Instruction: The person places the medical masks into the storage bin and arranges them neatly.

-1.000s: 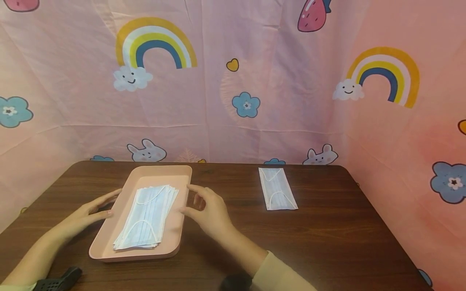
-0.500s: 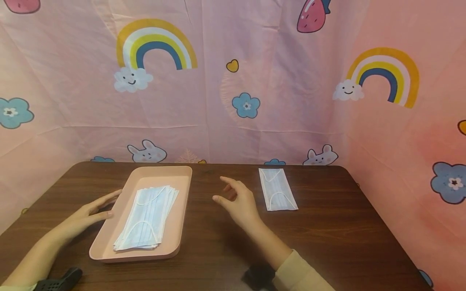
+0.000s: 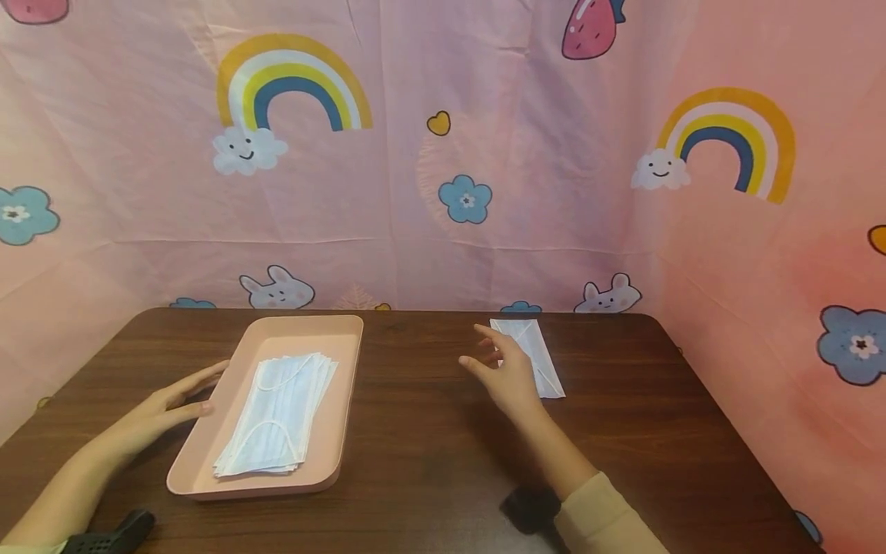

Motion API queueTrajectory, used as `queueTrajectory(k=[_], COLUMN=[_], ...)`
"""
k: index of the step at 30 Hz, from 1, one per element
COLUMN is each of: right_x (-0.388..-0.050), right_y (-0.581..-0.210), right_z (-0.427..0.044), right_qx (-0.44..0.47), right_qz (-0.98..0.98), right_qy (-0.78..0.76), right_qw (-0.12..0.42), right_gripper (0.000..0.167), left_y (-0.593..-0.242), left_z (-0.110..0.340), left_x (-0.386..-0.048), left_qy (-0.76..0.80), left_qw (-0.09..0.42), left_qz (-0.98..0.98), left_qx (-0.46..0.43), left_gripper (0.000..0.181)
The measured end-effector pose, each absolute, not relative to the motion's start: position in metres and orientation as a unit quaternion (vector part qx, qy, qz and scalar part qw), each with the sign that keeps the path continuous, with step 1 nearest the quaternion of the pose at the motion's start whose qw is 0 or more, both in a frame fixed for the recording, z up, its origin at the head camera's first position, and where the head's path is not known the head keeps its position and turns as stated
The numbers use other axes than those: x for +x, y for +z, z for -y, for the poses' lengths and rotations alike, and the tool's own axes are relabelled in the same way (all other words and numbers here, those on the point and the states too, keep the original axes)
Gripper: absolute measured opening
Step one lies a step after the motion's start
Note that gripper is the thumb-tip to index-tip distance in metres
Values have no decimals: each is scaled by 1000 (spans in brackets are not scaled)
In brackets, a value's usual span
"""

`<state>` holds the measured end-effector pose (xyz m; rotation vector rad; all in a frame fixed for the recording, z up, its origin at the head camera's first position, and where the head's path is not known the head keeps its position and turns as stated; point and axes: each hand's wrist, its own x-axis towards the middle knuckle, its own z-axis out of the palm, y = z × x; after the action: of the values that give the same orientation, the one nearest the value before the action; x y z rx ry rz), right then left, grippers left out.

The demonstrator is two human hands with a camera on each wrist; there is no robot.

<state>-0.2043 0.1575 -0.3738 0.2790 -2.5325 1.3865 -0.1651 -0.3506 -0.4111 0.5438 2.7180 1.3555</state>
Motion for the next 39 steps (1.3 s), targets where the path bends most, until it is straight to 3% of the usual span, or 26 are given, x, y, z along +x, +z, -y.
queueTrajectory(k=[24,31,39], right_x=[-248,-253,-262], right_y=[-398,-407,-412], right_z=[-248,-260,-260], right_qx=[46,35,35], right_qz=[901,911,921], right_qy=[420,405,379], right_qw=[93,70,79], right_gripper=[61,61,60], left_y=[-413,-414,-413], left_z=[353,354,352], left_x=[-167,-167,-166], left_qy=[437,435,423], left_qw=[37,36,25], left_qz=[-884,-885,-890], left_qx=[162,163,169], left_gripper=[61,61,62])
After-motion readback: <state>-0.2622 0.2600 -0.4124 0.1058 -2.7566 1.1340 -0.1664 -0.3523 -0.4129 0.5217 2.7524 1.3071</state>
